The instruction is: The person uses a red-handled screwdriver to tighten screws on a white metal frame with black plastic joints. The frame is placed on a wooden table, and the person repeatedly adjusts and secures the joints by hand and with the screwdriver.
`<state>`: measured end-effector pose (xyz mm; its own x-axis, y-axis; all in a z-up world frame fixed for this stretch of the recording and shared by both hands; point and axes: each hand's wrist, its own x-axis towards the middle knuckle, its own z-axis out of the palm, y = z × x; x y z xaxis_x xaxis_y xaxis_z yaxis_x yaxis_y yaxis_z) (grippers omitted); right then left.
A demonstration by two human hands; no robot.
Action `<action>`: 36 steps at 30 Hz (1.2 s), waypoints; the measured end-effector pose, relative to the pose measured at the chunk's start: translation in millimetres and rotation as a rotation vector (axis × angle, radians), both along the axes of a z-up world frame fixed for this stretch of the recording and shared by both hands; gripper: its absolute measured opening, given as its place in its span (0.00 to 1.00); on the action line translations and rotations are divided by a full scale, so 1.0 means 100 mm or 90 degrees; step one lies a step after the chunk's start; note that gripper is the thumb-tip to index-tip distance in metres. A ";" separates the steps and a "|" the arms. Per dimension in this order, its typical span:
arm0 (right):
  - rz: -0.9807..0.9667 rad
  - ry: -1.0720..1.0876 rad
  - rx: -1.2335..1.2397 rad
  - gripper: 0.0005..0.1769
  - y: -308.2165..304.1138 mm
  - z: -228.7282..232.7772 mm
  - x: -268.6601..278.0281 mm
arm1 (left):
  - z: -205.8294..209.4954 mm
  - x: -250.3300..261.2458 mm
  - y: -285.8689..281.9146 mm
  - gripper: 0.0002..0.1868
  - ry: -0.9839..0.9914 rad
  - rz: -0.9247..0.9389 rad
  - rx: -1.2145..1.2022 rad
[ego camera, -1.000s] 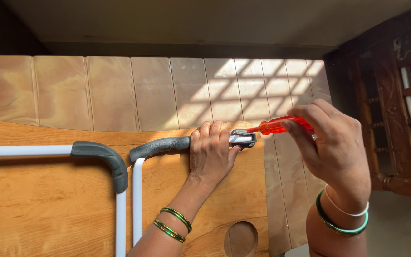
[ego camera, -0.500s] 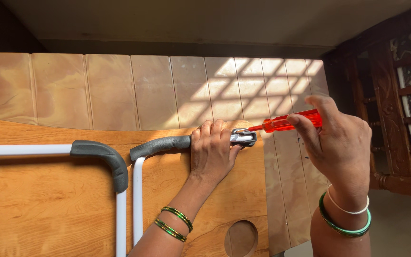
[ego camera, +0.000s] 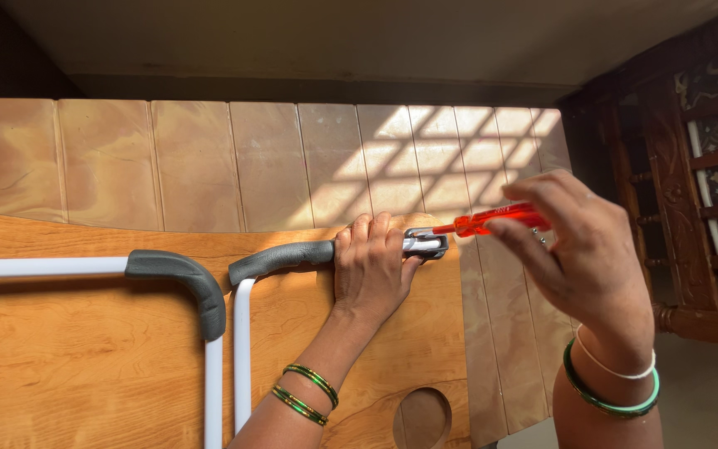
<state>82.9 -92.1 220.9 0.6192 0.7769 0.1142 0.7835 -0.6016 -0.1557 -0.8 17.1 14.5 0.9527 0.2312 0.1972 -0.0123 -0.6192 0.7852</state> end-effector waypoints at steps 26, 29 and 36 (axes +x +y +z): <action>-0.148 -0.067 -0.135 0.18 0.09 -0.04 -0.02 | -0.05 0.00 -0.05 0.23 -0.023 0.022 -0.009; -0.191 -0.095 -0.198 0.17 0.05 -0.06 -0.01 | -0.04 0.00 -0.05 0.23 -0.004 0.015 -0.016; -0.040 -0.034 -0.103 0.13 0.04 0.04 -0.06 | -0.04 -0.01 -0.05 0.23 0.004 0.009 -0.020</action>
<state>76.6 -88.0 224.7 0.6631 0.7482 0.0244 0.7485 -0.6630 -0.0126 -1.7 12.0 10.4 0.9506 0.2500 0.1840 0.0008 -0.5948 0.8039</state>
